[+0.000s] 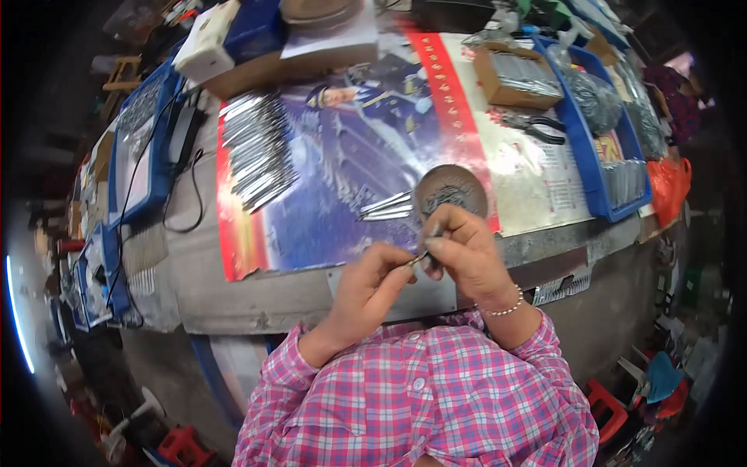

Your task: The person assembles metal components by picking up metal strips and small fasteners from a bowl and joining them together by hand.

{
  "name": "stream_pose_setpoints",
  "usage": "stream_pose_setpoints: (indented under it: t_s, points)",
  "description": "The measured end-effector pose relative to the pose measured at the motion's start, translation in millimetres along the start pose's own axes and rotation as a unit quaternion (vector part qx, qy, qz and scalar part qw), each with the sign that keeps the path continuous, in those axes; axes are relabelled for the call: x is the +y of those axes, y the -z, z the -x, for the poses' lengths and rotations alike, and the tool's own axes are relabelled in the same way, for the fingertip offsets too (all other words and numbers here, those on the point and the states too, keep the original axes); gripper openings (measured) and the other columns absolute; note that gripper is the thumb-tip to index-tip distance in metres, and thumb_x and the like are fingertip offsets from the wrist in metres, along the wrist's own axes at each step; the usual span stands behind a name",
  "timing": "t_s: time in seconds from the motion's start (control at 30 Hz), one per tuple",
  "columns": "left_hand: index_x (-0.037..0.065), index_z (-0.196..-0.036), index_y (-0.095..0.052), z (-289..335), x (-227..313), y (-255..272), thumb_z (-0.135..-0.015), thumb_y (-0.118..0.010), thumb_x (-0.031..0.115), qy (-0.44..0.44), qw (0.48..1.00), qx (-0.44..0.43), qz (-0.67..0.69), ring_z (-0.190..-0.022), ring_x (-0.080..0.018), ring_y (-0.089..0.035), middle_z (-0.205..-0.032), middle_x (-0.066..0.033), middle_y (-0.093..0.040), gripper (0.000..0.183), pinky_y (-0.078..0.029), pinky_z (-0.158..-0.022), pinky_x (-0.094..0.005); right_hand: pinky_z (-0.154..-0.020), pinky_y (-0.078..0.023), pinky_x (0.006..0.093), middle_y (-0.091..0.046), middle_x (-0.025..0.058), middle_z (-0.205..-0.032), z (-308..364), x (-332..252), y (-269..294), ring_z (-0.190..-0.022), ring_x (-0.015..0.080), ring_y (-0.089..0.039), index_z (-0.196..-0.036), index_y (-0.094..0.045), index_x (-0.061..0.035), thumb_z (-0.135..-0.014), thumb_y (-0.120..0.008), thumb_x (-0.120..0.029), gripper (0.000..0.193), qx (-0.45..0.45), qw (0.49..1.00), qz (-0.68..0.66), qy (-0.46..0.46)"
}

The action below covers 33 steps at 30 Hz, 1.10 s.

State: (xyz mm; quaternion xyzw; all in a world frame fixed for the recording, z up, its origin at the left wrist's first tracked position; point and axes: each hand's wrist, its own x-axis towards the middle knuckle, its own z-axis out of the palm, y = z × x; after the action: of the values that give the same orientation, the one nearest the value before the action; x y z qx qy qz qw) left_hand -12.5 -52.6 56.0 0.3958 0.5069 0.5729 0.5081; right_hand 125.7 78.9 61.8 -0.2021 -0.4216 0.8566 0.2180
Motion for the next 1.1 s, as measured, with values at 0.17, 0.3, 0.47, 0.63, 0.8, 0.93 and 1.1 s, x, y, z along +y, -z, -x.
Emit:
stream_pose_setpoints:
  t_s: [0.17, 0.3, 0.47, 0.63, 0.8, 0.93, 1.1]
  points:
    - [-0.001, -0.097, -0.056, 9, -5, -3, -0.092, -0.054, 0.004, 0.021, 0.994, 0.085, -0.069, -0.071, -0.0078, -0.056, -0.082, -0.0073, -0.062, 0.007, -0.045, -0.062, -0.0221, -0.059, -0.048, 0.0253, -0.06, 0.0044, -0.078, 5, 0, -6, -0.068, 0.0102, -0.059, -0.094, -0.052, -0.0031, -0.088, -0.058, -0.006, 0.008, 0.008, 0.983, 0.183, 0.027]
    - [-0.001, -0.098, -0.056, 8, -10, -12, -0.092, -0.055, 0.005, -0.013, 0.992, 0.103, -0.069, -0.064, -0.0057, -0.049, -0.08, -0.0056, -0.06, 0.009, -0.041, -0.057, -0.0201, -0.06, -0.046, 0.0281, -0.059, 0.0055, -0.073, 13, 5, -6, -0.067, 0.0107, -0.057, -0.092, -0.052, -0.001, -0.088, -0.058, -0.01, 0.012, 0.01, 0.922, 0.362, 0.138]
    - [0.001, -0.097, -0.051, 3, -4, -15, -0.094, -0.054, 0.007, -0.003, 0.997, 0.073, -0.021, -0.057, -0.0055, -0.047, -0.076, -0.0053, -0.058, 0.008, -0.036, -0.051, -0.0186, -0.061, -0.046, 0.0282, -0.058, 0.0068, -0.074, 19, -1, -1, -0.067, 0.0125, -0.057, -0.093, -0.052, -0.0002, -0.088, -0.057, -0.012, 0.014, -0.016, 0.96, 0.262, 0.097]
    - [0.001, -0.103, -0.06, 1, 17, -21, -0.094, -0.056, 0.016, 0.068, 0.995, 0.061, -0.045, -0.072, -0.0099, -0.051, -0.088, -0.0039, -0.061, 0.018, -0.041, -0.065, -0.0236, -0.057, -0.046, 0.0302, -0.059, 0.0092, -0.07, 17, -4, 5, -0.063, 0.0157, -0.06, -0.088, -0.051, 0.0015, -0.088, -0.055, -0.014, 0.016, -0.014, 0.937, 0.306, 0.167]
    - [0.002, -0.104, -0.06, -1, 10, -19, -0.095, -0.056, 0.014, 0.09, 0.994, 0.058, -0.036, -0.071, -0.0074, -0.049, -0.087, -0.0021, -0.06, 0.016, -0.04, -0.064, -0.0216, -0.06, -0.045, 0.0361, -0.057, 0.013, -0.078, 19, -4, 8, -0.067, 0.0268, -0.059, -0.096, -0.05, -0.0012, -0.09, -0.054, -0.015, 0.016, -0.021, 0.907, 0.386, 0.168]
    - [0.002, -0.104, -0.06, -2, 8, -21, -0.094, -0.056, 0.013, 0.063, 0.997, 0.046, -0.018, -0.071, -0.0073, -0.049, -0.086, -0.002, -0.059, 0.016, -0.039, -0.063, -0.021, -0.059, -0.045, 0.0374, -0.057, 0.0136, -0.077, 21, -1, 6, -0.067, 0.0283, -0.06, -0.096, -0.049, -0.001, -0.09, -0.054, -0.014, 0.015, -0.006, 0.891, 0.408, 0.198]
    - [0.002, -0.103, -0.06, -2, 7, -19, -0.094, -0.056, 0.013, 0.063, 0.997, 0.045, -0.017, -0.07, -0.0067, -0.048, -0.085, -0.001, -0.059, 0.015, -0.039, -0.062, -0.0201, -0.058, -0.045, 0.0356, -0.057, 0.0123, -0.074, 21, -1, 5, -0.064, 0.0256, -0.059, -0.095, -0.049, -0.0009, -0.091, -0.054, -0.012, 0.013, -0.002, 0.905, 0.392, 0.167]
